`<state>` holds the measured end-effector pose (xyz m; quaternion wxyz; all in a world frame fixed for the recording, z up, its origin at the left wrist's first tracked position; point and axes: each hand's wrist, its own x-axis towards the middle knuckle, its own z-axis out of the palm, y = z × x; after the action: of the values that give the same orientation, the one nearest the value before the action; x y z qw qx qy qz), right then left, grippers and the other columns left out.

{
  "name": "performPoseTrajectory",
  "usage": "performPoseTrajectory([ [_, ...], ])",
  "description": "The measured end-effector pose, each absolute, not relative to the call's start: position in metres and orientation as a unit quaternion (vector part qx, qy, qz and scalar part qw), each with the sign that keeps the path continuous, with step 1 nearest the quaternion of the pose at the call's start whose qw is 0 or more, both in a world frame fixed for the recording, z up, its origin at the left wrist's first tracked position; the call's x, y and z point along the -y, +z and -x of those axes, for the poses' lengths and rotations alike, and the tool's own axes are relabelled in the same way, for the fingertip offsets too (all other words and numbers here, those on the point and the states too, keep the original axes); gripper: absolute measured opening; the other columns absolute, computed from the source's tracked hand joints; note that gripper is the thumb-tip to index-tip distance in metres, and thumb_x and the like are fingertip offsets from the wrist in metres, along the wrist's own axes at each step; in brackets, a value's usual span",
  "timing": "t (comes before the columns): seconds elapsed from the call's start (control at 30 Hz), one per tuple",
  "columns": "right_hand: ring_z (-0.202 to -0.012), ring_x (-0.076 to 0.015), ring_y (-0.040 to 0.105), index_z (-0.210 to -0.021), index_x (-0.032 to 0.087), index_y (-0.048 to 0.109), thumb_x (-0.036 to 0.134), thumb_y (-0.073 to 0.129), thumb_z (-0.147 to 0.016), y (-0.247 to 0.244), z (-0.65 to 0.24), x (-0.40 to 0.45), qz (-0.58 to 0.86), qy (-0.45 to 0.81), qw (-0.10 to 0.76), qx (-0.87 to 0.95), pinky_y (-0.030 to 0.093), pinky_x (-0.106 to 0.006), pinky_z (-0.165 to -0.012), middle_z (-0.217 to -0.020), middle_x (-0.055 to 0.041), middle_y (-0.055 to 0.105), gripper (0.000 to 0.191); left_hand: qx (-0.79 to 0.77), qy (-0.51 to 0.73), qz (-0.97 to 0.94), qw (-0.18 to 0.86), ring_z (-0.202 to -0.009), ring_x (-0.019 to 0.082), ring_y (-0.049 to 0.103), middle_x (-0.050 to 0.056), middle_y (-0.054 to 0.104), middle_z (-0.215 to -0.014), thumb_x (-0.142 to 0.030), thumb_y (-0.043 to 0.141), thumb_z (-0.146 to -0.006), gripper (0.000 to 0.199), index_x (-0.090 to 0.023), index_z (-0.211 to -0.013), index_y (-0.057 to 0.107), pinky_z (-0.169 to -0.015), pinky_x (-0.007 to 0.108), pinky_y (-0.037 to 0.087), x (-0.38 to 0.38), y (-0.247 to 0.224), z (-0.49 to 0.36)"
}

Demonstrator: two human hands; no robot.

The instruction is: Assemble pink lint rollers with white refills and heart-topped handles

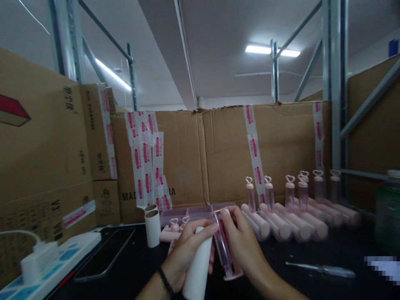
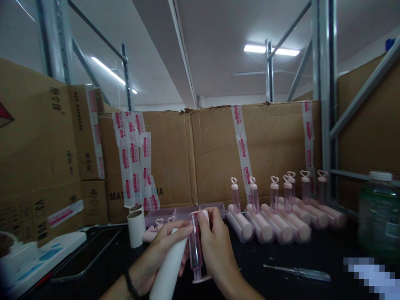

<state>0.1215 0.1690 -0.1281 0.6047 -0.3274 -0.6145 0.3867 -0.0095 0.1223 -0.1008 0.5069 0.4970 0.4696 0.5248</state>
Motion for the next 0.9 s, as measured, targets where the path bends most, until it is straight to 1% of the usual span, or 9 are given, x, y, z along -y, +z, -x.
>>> performPoseTrajectory([
  [0.13,-0.093,-0.0221,0.064,-0.103,0.024,0.058,0.048,0.043,-0.098,-0.129,-0.120,-0.166,0.307,0.383,0.599,0.632,0.045,-0.029,-0.077,-0.100,-0.0042,0.069,0.029,-0.474,0.508,-0.502,0.515,-0.035,0.013,0.053,-0.003,0.060,-0.047,-0.052,0.075,-0.074,0.049,-0.017,-0.105,0.059,-0.033,0.022,0.046,-0.122,-0.101,0.012],
  [0.27,-0.086,-0.0206,0.062,-0.096,0.023,0.059,0.047,0.043,-0.098,-0.128,-0.120,-0.169,0.291,0.392,0.593,0.640,0.045,-0.028,-0.075,-0.090,-0.0015,0.066,0.029,-0.477,0.501,-0.508,0.514,-0.035,0.012,0.051,-0.003,0.060,-0.046,-0.051,0.073,-0.076,0.046,-0.017,-0.102,0.057,-0.033,0.021,0.046,-0.122,-0.102,0.013],
  [0.37,-0.081,-0.0198,0.061,-0.089,0.022,0.059,0.048,0.049,-0.095,-0.123,-0.124,-0.175,0.277,0.404,0.579,0.652,0.045,-0.028,-0.073,-0.085,-0.0003,0.065,0.028,-0.487,0.496,-0.508,0.508,-0.036,0.012,0.052,-0.003,0.060,-0.046,-0.050,0.074,-0.075,0.047,-0.018,-0.104,0.056,-0.032,0.020,0.046,-0.122,-0.102,0.015],
  [0.47,-0.082,-0.0207,0.062,-0.088,0.020,0.063,0.047,0.055,-0.092,-0.113,-0.135,-0.179,0.259,0.390,0.540,0.699,0.045,-0.029,-0.074,-0.085,-0.0017,0.067,0.029,-0.502,0.487,-0.509,0.502,-0.039,0.013,0.055,-0.003,0.062,-0.050,-0.048,0.074,-0.075,0.049,-0.019,-0.109,0.054,-0.033,0.020,0.047,-0.121,-0.100,0.017],
  [0.57,-0.085,-0.0219,0.064,-0.090,0.019,0.070,0.045,0.055,-0.093,-0.104,-0.147,-0.180,0.237,0.379,0.484,0.752,0.045,-0.030,-0.076,-0.088,-0.0038,0.072,0.031,-0.508,0.467,-0.520,0.503,-0.038,0.012,0.054,-0.002,0.062,-0.049,-0.047,0.074,-0.076,0.046,-0.018,-0.107,0.055,-0.034,0.019,0.047,-0.120,-0.098,0.017],
  [0.63,-0.082,-0.0215,0.064,-0.084,0.018,0.072,0.044,0.054,-0.094,-0.101,-0.152,-0.179,0.238,0.360,0.465,0.773,0.045,-0.030,-0.073,-0.086,-0.0039,0.073,0.033,-0.507,0.455,-0.533,0.503,-0.036,0.012,0.053,-0.002,0.061,-0.047,-0.048,0.074,-0.076,0.045,-0.017,-0.104,0.056,-0.033,0.019,0.047,-0.120,-0.096,0.015],
  [0.73,-0.072,-0.0189,0.061,-0.074,0.018,0.070,0.042,0.051,-0.096,-0.102,-0.151,-0.180,0.260,0.316,0.474,0.780,0.042,-0.028,-0.067,-0.076,-0.0028,0.071,0.037,-0.501,0.445,-0.548,0.501,-0.036,0.011,0.052,-0.002,0.060,-0.046,-0.050,0.075,-0.074,0.044,-0.016,-0.097,0.060,-0.033,0.019,0.046,-0.119,-0.094,0.012],
  [0.8,-0.069,-0.0177,0.058,-0.072,0.018,0.068,0.040,0.050,-0.096,-0.106,-0.147,-0.182,0.275,0.299,0.488,0.772,0.039,-0.028,-0.064,-0.073,-0.0022,0.069,0.037,-0.504,0.442,-0.550,0.499,-0.037,0.011,0.053,-0.002,0.060,-0.047,-0.050,0.077,-0.071,0.044,-0.016,-0.094,0.062,-0.034,0.020,0.047,-0.120,-0.092,0.011],
  [0.9,-0.068,-0.0175,0.057,-0.071,0.018,0.065,0.037,0.047,-0.097,-0.108,-0.141,-0.181,0.297,0.286,0.509,0.755,0.036,-0.028,-0.062,-0.072,-0.0025,0.067,0.037,-0.515,0.448,-0.540,0.492,-0.038,0.012,0.055,-0.003,0.061,-0.050,-0.050,0.078,-0.070,0.046,-0.017,-0.097,0.062,-0.034,0.021,0.049,-0.122,-0.092,0.012],
])
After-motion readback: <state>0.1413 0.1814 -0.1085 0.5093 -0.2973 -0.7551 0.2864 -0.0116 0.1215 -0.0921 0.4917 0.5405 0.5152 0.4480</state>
